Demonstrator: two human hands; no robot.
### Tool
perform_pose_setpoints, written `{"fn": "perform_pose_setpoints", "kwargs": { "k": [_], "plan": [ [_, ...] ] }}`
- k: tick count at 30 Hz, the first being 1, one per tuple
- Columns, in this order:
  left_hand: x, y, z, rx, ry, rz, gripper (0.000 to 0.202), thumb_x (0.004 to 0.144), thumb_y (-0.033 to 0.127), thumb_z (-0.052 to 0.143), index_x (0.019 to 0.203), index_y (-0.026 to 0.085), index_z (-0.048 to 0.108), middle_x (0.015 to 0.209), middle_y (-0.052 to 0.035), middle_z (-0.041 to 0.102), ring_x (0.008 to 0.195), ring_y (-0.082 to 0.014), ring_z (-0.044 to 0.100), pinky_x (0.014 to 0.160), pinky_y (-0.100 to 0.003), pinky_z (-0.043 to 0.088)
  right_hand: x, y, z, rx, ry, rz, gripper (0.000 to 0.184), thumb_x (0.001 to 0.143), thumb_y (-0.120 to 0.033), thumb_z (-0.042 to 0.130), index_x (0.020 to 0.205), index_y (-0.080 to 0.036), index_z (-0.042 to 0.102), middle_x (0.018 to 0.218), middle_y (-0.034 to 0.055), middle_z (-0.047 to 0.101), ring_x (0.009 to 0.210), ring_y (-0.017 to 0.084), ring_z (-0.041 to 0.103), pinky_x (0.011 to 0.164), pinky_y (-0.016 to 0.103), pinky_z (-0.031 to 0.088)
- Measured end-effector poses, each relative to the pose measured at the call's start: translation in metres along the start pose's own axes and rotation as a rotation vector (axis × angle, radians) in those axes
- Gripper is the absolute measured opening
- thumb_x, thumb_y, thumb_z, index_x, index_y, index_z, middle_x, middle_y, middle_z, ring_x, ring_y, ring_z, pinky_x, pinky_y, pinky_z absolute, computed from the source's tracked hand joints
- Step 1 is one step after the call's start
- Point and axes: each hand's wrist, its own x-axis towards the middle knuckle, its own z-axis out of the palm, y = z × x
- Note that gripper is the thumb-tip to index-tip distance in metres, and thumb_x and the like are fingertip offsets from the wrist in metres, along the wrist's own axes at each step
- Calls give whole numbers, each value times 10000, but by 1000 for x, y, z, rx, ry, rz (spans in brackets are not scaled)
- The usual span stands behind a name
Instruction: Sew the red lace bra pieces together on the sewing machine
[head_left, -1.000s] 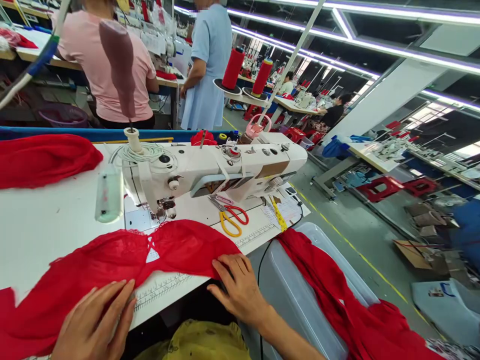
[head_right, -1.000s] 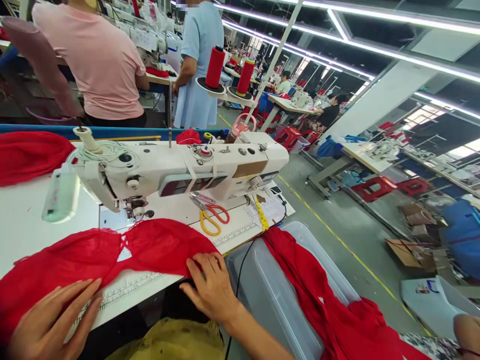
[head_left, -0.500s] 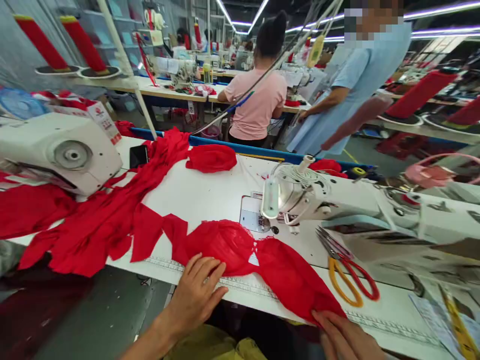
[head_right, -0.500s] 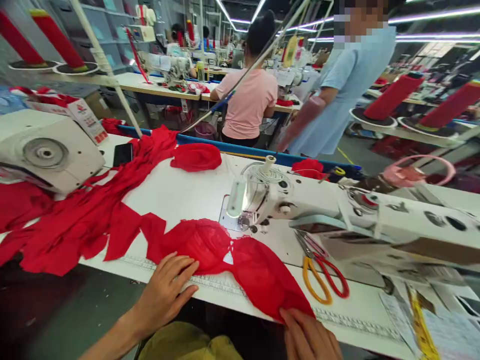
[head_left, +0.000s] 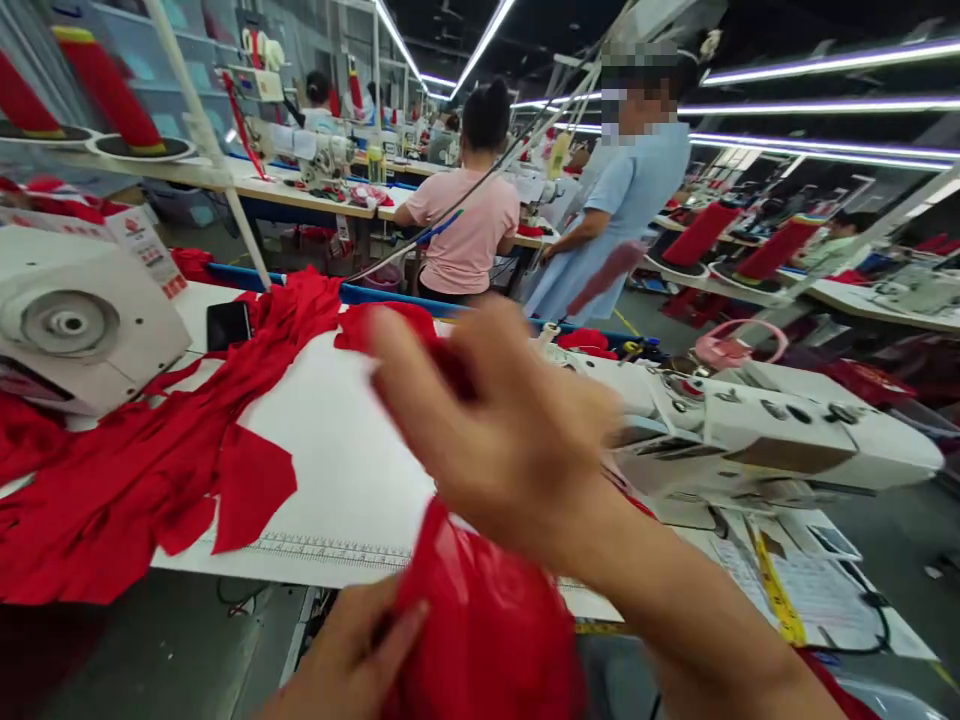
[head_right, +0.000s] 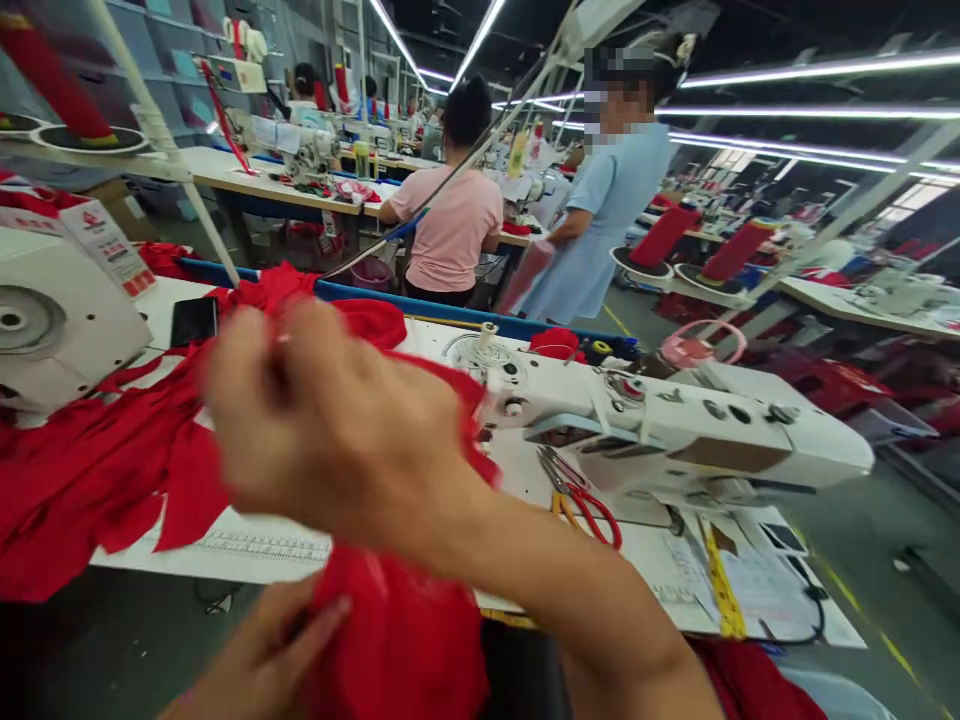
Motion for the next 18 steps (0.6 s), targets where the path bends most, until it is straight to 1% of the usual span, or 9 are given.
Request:
{"fn": "perform_pose_setpoints", "kwargs": {
  "k": [3,5,6,8,11,12,14,16,18],
  "plan": [
    [37,-10,-2,-422,180,-330,306,890,487,609,900,191,682,819,-35,751,741,-202,698,665,-302,582,70,2,54,-166,39,-85,344,1036,-170,312,1236,-268,573,1120,29,625,992,170,628,793,288,524],
    [55,-21,-5,-656,232,-420,267,845,421,668,947,174,683,906,-64,765,833,-224,718,746,-331,589,74,6,81,-155,-23,-156,325,1025,-147,354,1192,-251,613,1169,36,638,1045,188,606,850,314,507],
    [61,-26,-6,-740,239,-437,258,826,383,690,968,168,683,952,-77,766,884,-235,721,785,-342,587,59,9,91,-112,-57,-189,319,1016,-134,365,1176,-229,625,1124,39,654,1002,189,609,822,316,505],
    [64,-32,-9,-840,230,-470,258,800,336,728,986,164,678,1013,-91,761,959,-249,715,839,-351,576,4,14,103,27,-102,-182,281,985,-128,407,1151,-177,629,1043,62,675,930,190,605,771,316,498],
    [58,-32,-13,-873,223,-528,279,771,352,776,951,176,655,997,-76,756,973,-249,710,852,-333,566,-97,18,104,178,-104,-2,279,948,-58,404,1102,-141,622,942,71,680,765,165,575,662,300,464],
    [54,-30,-16,-847,216,-548,283,771,379,775,925,181,642,972,-68,754,955,-249,711,839,-328,568,-125,18,102,205,-136,41,266,951,-65,423,1115,-142,618,937,71,683,778,166,583,669,299,465],
    [46,-25,-24,-664,161,-578,296,790,450,741,865,191,619,882,-52,742,874,-248,715,776,-322,575,-164,13,99,245,-241,42,247,976,-127,470,1179,-158,607,1072,89,692,956,186,615,792,323,485],
    [40,-22,-34,-245,124,-556,306,819,500,686,848,203,621,795,-33,718,759,-235,704,684,-307,569,-183,9,98,246,-332,28,248,999,-212,508,1231,-189,594,1202,91,674,1141,205,582,929,361,457],
    [38,-21,-40,292,208,-381,271,863,480,625,928,219,654,830,-30,721,727,-225,691,655,-307,560,-187,7,98,232,-380,39,261,1007,-282,530,1253,-215,586,1271,83,652,1234,210,536,1011,392,407]
  ]
}}
